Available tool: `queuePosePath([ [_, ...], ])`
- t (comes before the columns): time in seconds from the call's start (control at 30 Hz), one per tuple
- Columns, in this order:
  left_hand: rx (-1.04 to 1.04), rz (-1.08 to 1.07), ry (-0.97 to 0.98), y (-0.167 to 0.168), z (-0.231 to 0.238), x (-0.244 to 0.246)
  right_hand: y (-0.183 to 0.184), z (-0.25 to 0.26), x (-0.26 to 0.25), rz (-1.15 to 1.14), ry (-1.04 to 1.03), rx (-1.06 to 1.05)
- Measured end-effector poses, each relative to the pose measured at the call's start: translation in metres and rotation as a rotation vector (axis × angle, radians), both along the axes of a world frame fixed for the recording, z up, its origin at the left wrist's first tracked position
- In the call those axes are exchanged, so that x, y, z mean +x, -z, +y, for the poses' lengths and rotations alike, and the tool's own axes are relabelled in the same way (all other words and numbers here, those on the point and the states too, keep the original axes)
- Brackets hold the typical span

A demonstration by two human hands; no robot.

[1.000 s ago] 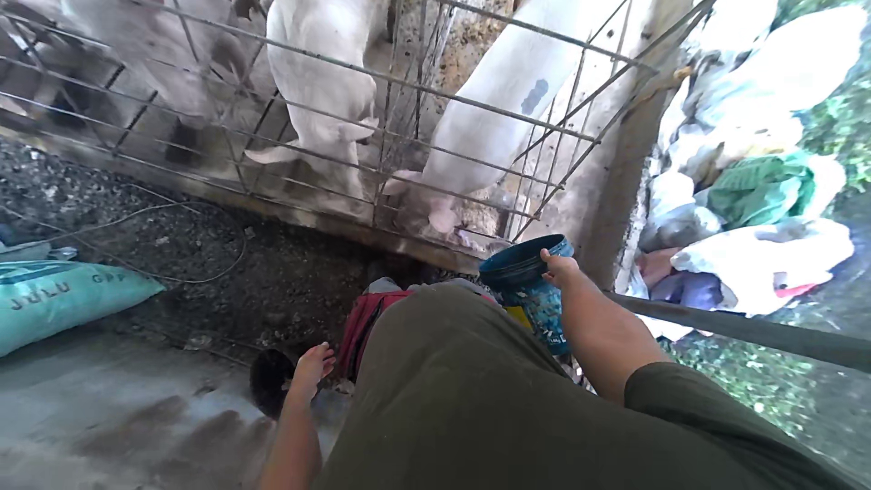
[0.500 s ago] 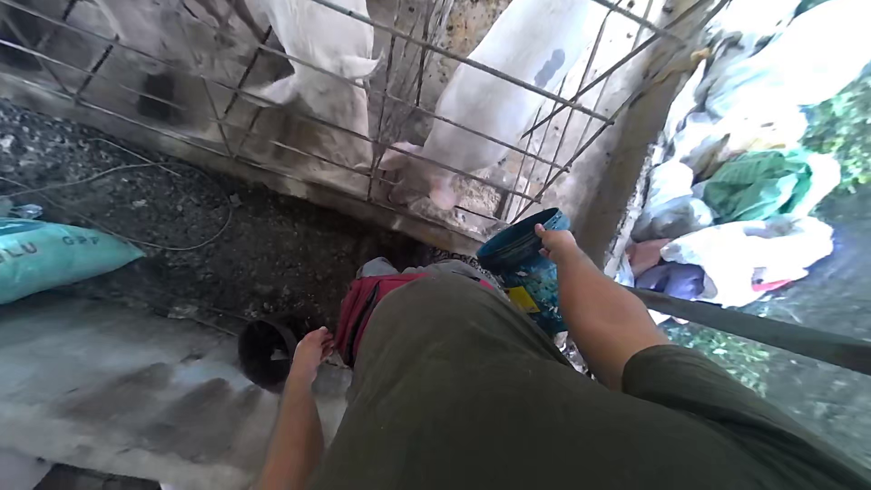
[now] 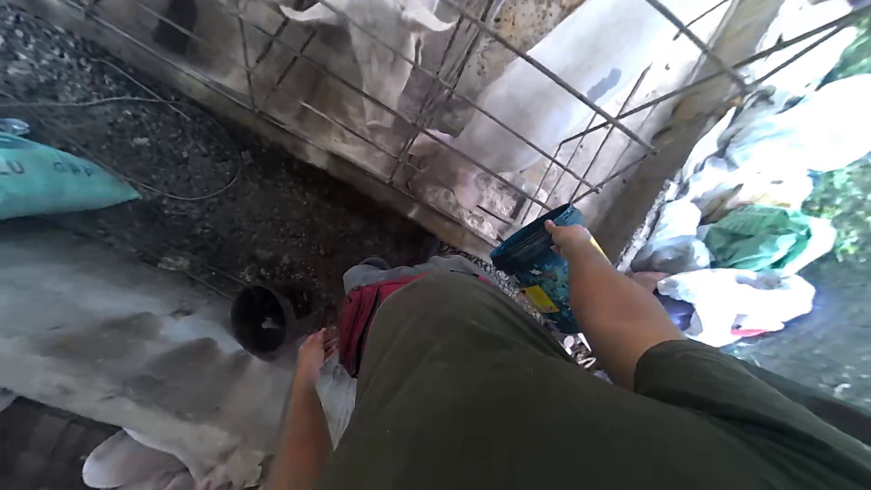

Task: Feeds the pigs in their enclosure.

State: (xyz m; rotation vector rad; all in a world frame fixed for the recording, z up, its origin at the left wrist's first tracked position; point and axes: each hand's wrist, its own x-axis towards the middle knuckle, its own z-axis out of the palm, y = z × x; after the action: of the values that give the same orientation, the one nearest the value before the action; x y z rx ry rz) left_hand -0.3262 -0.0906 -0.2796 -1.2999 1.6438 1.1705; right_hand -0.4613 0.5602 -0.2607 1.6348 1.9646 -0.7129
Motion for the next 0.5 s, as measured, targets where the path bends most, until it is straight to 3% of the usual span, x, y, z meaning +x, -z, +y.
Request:
queuePosePath([
  [0.27, -0.008, -0.053, -0.189, -0.004, -0.069, 0.022, 0.003, -0.077, -0.067, -0.135, -0.278, 0.076],
  [0.4, -0.016, -0.064, -0.258, 0.003, -0.126, 0.020, -0.003, -0.129, -0.105, -0.225, -0.443, 0.092],
  [0.5, -0.009, -0.042, -0.314, 0.019, -0.183, 0.014, -0.012, -0.178, -0.130, -0.142, -0.434, 0.053],
])
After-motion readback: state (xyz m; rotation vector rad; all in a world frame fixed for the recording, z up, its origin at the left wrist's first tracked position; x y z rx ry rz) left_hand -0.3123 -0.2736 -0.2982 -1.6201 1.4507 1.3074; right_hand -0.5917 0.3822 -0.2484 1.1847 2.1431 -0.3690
